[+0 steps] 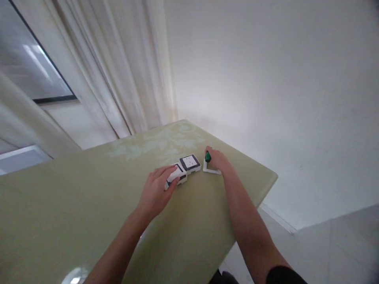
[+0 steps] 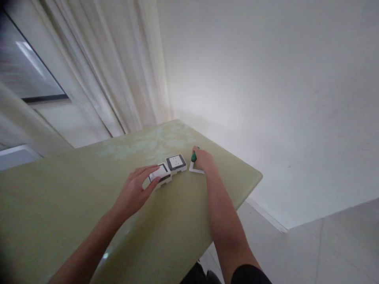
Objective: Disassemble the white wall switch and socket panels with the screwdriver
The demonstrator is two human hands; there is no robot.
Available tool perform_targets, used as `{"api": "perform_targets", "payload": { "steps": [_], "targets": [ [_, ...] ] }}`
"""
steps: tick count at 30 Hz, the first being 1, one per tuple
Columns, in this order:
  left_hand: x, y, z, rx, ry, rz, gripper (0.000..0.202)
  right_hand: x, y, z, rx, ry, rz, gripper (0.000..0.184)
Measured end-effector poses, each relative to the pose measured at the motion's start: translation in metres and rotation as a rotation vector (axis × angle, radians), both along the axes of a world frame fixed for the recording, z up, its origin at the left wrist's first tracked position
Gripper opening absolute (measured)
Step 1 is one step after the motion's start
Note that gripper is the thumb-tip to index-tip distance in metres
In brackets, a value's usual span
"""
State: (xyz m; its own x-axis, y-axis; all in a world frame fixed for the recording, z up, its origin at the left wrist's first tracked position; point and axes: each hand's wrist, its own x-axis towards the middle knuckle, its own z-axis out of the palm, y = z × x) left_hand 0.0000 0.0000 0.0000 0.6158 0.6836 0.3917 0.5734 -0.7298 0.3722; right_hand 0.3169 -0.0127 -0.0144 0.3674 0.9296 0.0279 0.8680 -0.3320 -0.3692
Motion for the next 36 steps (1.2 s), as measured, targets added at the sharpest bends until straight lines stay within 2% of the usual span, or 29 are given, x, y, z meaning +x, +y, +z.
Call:
{"api": "perform_targets", "payload": {
  "steps": [4,9,14,17,23,30,33,36],
  "targets": [
    [0.017,0.028,-0.022,-0.090,0.098,0.118,0.073,0.007,0.000,0.000,0.071,0.008,0.038,0.037],
    [0.011,0.045,-0.027,-0.175,0.175,0.094,0.072,-0.012,0.014,0.001,0.260,0.024,0.165,0.038],
    [0.008,0.046,-0.025,-0.227,0.169,0.060,0.077,-0.048,0.036,-0.003,0.346,0.045,0.363,0.035],
    [0.011,0.045,-0.023,-0.252,0.163,0.060,0.080,-0.058,0.040,-0.007,0.331,0.077,0.412,0.032],
    [0.009,0.042,-0.013,-0.285,0.207,0.048,0.076,-0.057,0.041,-0.015,0.328,0.196,0.377,0.030],
    [0.001,0.041,-0.003,-0.342,0.274,0.030,0.080,-0.057,0.045,-0.025,0.365,0.398,0.353,0.033],
    [-0.012,0.033,0.004,-0.367,0.306,0.027,0.076,-0.060,0.043,-0.025,0.369,0.459,0.367,0.033],
    [-0.038,0.020,0.013,-0.401,0.338,0.033,0.071,-0.068,0.038,-0.023,0.356,0.507,0.406,0.032]
  ]
}}
